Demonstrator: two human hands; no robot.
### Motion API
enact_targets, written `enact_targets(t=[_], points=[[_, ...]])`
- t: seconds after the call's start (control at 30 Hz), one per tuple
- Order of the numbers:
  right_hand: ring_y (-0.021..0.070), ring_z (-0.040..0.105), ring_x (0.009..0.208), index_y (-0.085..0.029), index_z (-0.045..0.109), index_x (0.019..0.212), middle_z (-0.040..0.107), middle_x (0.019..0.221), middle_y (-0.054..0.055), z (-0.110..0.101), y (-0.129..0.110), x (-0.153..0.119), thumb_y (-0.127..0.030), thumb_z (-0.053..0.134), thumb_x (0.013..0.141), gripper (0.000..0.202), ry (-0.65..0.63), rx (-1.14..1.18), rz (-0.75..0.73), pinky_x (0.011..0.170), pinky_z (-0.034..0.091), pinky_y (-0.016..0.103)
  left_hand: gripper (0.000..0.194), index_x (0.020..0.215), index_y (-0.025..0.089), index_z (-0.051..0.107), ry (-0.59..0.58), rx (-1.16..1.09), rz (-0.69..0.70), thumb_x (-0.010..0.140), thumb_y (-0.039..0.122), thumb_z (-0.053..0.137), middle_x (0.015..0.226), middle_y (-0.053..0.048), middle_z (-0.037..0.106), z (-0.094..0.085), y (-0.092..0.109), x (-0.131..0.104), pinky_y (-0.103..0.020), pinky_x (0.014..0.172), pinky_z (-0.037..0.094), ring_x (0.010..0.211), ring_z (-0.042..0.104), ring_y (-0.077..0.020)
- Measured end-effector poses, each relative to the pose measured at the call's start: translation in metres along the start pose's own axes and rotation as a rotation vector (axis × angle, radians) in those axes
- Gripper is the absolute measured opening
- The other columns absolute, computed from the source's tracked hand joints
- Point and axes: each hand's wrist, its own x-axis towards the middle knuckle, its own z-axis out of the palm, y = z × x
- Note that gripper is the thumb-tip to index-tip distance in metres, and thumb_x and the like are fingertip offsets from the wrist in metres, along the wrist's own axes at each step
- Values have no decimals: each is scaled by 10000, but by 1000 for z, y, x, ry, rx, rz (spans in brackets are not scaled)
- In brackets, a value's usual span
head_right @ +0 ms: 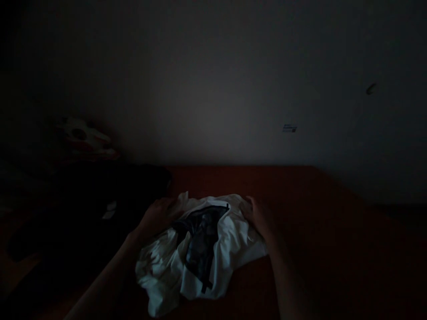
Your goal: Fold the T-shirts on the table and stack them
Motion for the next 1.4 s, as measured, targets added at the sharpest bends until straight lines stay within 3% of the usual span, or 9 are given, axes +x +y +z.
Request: enact_targets(t=[0.17, 0.37, 0.63, 0.7, 0.83, 0.93, 1.13, 1.23, 1.4], points=[[261, 714, 836, -255, 726, 941, 772, 917, 74, 4, -11, -1, -470, 609, 802, 281, -183, 245, 45, 755, 506, 363, 246, 988, 232, 739, -53, -159, 2, 881, 409, 605, 1071, -114, 742, 10, -4, 2, -369, 882, 480, 987, 686, -281], [228, 659, 745, -256, 616, 778, 703, 771, 17, -11, -27, 18, -364, 563, 717, 135, -19, 294, 23, 717, 494, 335, 205, 717, 225, 602, 55, -590, -169, 653, 357, 746, 637, 24, 608, -10, -9, 27, -267, 591, 410, 596, 571, -166], [244, 620, 928, -255, 541, 891, 677, 944, 63, -80, -34, 25, -287, 531, 704, 191, 320, 327, -101, 860, 486, 371, 276, 772, 251, 407, 755, -845, -96, 666, 331, 648, 969, -38, 686, -88, -7, 34, -286, 813, 517, 908, 655, -186], [228, 626, 873, -248, 597, 947, 684, 924, 53, -92, -27, 5, -282, 577, 720, 231, 217, 245, -205, 811, 500, 354, 290, 872, 242, 474, 642, -628, -54, 652, 307, 650, 980, -49, 684, -88, -19, 13, -311, 824, 530, 926, 663, -207], [194, 630, 715, -262, 699, 1054, 693, 829, 35, -109, -8, -41, -346, 553, 878, 243, -169, -2, -274, 700, 513, 325, 371, 1017, 228, 633, 55, -172, 51, 647, 245, 639, 989, -59, 718, -75, -46, -38, -346, 848, 529, 941, 692, -253], [219, 671, 813, -268, 715, 1036, 709, 902, 60, -115, -4, -63, -413, 518, 955, 258, -240, -68, -306, 775, 540, 361, 229, 929, 244, 695, -174, -59, 99, 739, 248, 566, 981, -60, 732, -71, -52, -60, -319, 829, 517, 921, 707, -243], [283, 607, 1161, -289, 604, 1346, 647, 1249, 104, -85, -37, -64, -378, 660, 883, 475, -149, -171, -417, 998, 498, 457, 442, 676, 197, 592, 45, -343, -58, 860, 581, 473, 643, -5, 586, -82, -20, -41, -247, 544, 394, 586, 564, -161], [275, 644, 1054, -265, 745, 1052, 698, 1086, 98, -66, -52, -52, -373, 569, 929, 241, -205, -177, -442, 981, 489, 470, 636, 676, 170, 620, 36, -577, -229, 781, 779, 466, 571, 11, 539, -91, -1, -20, -240, 503, 350, 536, 503, -147], [261, 688, 886, -224, 726, 820, 732, 860, 92, -69, -48, -26, -612, 350, 946, 554, -132, 191, -62, 813, 532, 371, 668, 735, 154, 661, 49, -771, -367, 643, 814, 614, 586, 0, 589, -115, 8, -5, -241, 495, 376, 534, 527, -158]])
